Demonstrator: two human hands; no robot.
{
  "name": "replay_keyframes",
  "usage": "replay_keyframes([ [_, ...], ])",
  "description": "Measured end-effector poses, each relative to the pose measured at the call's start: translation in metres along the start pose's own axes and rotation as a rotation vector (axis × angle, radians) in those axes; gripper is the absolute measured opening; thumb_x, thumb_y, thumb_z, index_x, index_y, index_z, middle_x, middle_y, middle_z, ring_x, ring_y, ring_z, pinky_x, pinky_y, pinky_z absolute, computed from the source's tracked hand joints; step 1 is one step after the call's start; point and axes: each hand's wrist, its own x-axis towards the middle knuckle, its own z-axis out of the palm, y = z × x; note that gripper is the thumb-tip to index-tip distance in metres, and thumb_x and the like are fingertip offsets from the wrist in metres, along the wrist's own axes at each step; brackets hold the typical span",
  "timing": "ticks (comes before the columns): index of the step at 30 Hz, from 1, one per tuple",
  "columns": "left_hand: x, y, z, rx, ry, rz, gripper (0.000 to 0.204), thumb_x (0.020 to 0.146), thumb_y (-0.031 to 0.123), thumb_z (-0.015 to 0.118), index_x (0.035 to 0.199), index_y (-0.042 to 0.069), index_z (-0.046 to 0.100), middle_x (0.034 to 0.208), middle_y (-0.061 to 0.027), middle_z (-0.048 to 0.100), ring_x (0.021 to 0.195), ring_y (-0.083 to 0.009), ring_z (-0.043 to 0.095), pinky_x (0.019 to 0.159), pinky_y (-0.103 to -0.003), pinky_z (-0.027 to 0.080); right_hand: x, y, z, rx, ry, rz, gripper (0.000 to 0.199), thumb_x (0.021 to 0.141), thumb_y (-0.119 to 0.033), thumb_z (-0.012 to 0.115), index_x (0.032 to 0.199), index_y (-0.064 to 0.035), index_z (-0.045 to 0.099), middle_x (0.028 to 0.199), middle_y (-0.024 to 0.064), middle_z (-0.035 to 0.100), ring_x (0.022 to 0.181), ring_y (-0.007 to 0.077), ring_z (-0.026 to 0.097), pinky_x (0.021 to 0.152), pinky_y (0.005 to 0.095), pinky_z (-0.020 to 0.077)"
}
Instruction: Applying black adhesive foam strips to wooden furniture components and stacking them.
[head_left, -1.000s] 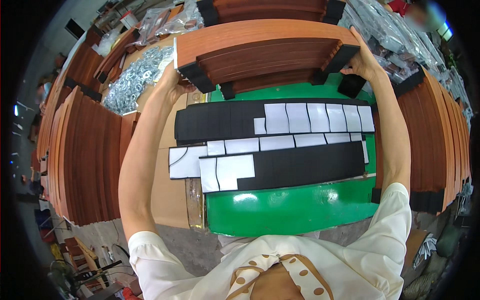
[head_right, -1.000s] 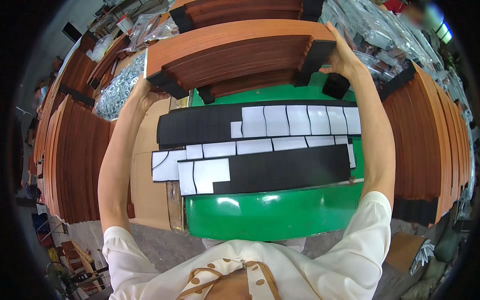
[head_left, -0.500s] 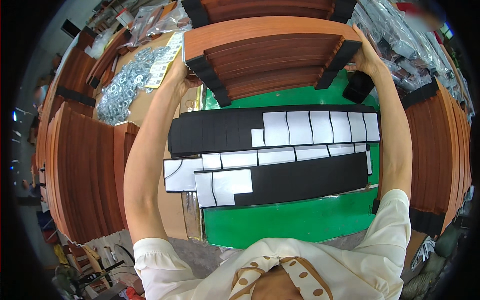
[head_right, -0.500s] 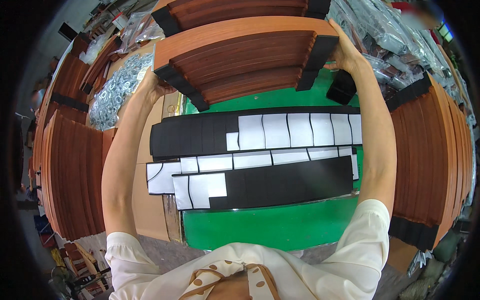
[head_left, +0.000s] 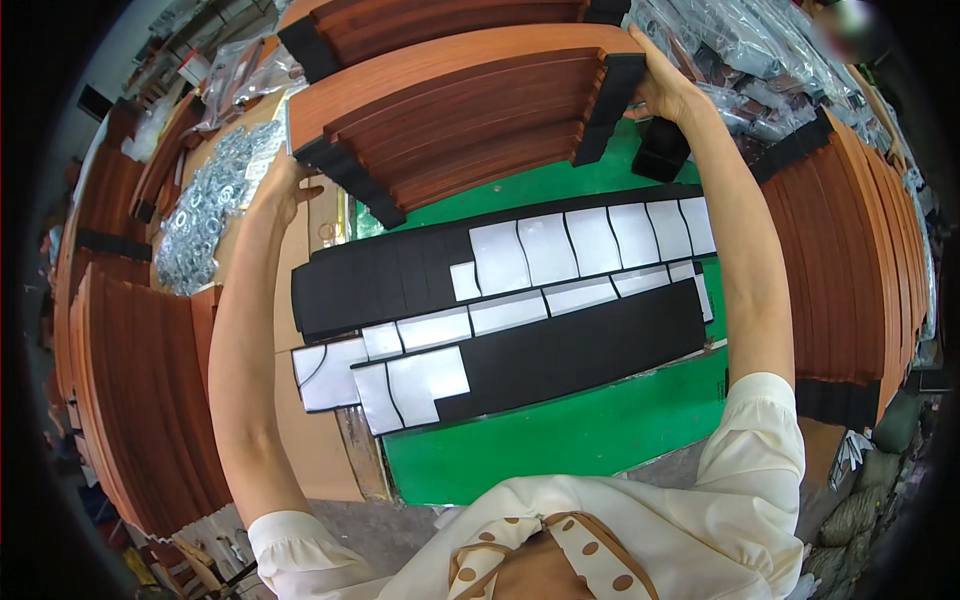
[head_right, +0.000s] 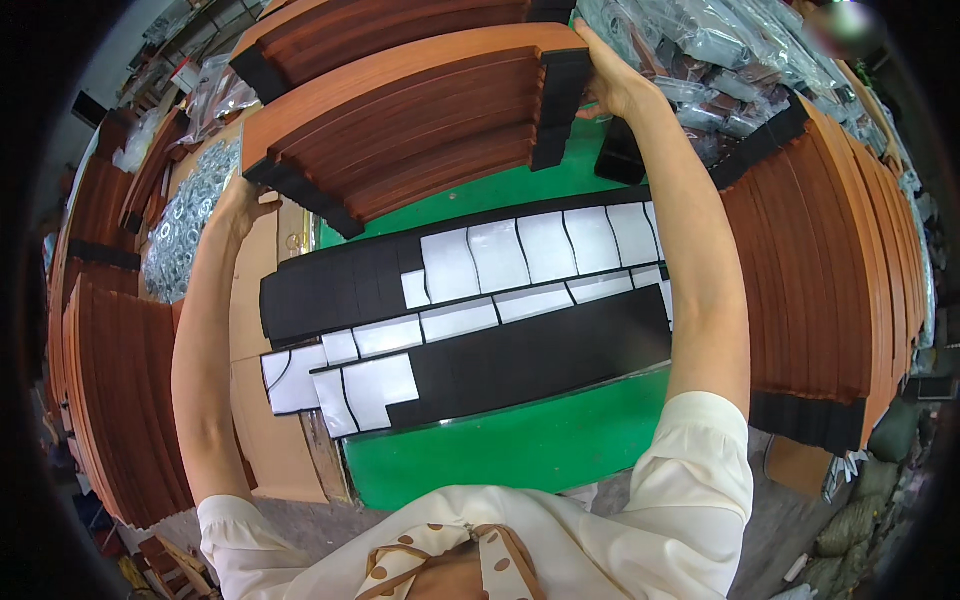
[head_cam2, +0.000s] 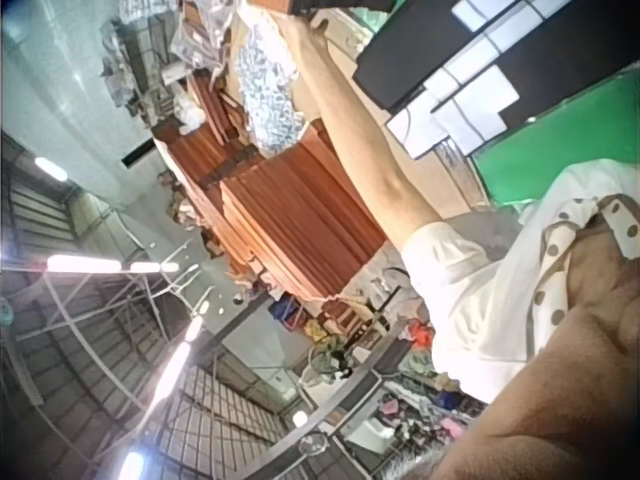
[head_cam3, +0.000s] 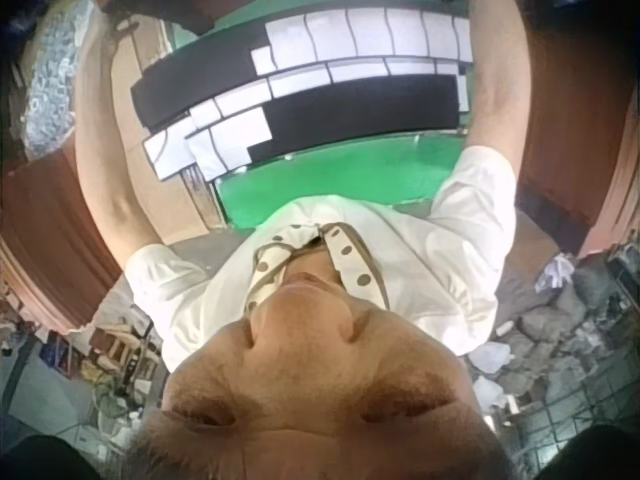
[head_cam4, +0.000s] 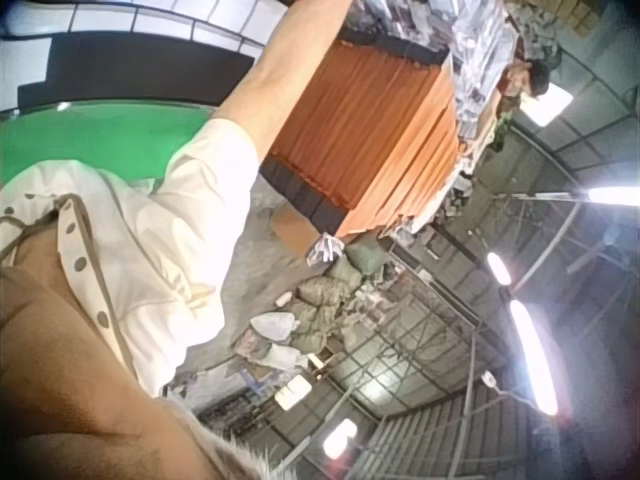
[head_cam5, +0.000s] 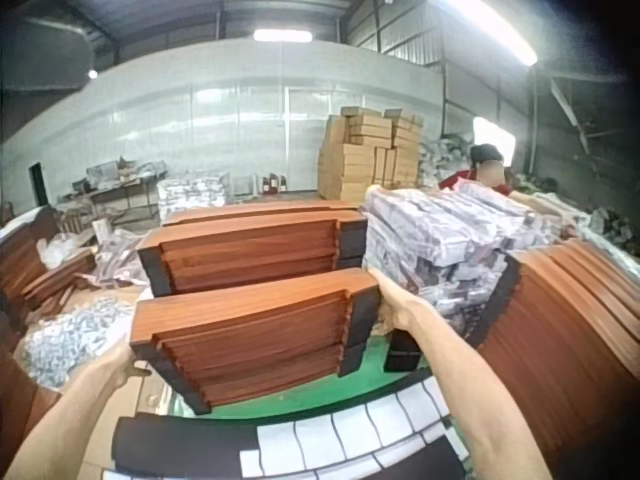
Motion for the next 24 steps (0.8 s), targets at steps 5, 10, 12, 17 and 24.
replay_keyframes([
  [5, 0.004, -0.025, -0.017, -0.219, -0.171, 0.002, 0.045, 0.092, 0.050, 0.036, 0.119, 0.017, 0.051, 0.120, -0.0033, 0.053, 0.111, -0.0227, 0.049, 0.098, -0.048, 0.033, 0.019, 0.018, -0.029, 0.411, 0.000, -0.127, 0.083, 0.087, -0.058, 0.043, 0.143, -0.0021, 0.016, 0.144, 0.0342, -0.005, 0.130, 0.0481, 0.026, 0.100, 0.0617, 0.0287],
  [10, -0.077, -0.049, 0.039, -0.284, 0.070, 0.109, 0.041, 0.089, 0.037, 0.047, 0.117, 0.009, 0.053, 0.117, -0.0081, 0.052, 0.107, -0.0192, 0.046, 0.090, -0.039, 0.037, -0.033, 0.060, -0.024, 0.295, 0.414, -0.377, 0.048, 0.094, -0.031, 0.045, 0.132, -0.0024, 0.041, 0.139, 0.0159, 0.037, 0.126, 0.0288, 0.041, 0.100, 0.0453, 0.0357],
  [12, -0.129, -0.067, 0.043, -0.225, 0.063, 0.258, 0.033, 0.090, 0.033, 0.051, 0.109, 0.008, 0.060, 0.101, -0.0022, 0.058, 0.093, -0.0131, 0.051, 0.078, -0.029, 0.041, -0.055, 0.098, -0.007, 0.178, 0.359, -0.525, 0.032, 0.095, -0.024, 0.046, 0.115, -0.0010, 0.054, 0.107, 0.0092, 0.056, 0.101, 0.0196, 0.053, 0.089, 0.0334, 0.0414],
  [17, -0.277, -0.141, 0.016, 0.363, -0.039, 0.654, 0.026, 0.086, 0.010, 0.056, 0.111, 0.002, 0.060, 0.117, -0.0140, 0.058, 0.110, -0.0291, 0.053, 0.093, -0.036, 0.042, -0.182, 0.171, 0.102, -0.291, -0.001, -0.519, 0.021, 0.094, -0.013, 0.049, 0.090, 0.0034, 0.061, 0.076, 0.0036, 0.057, 0.073, 0.0100, 0.053, 0.070, 0.0231, 0.0432],
  [24, -0.363, -0.209, -0.085, 1.056, 0.540, 0.569, 0.032, 0.066, 0.005, 0.066, 0.097, 0.007, 0.062, 0.101, -0.0097, 0.058, 0.096, -0.0292, 0.054, 0.080, -0.039, 0.044, -0.297, 0.215, 0.148, -0.439, -0.173, -0.642, 0.011, 0.083, 0.000, 0.056, 0.089, 0.0017, 0.066, 0.069, 0.0089, 0.064, 0.059, 0.0127, 0.061, 0.054, 0.0235, 0.0458],
])
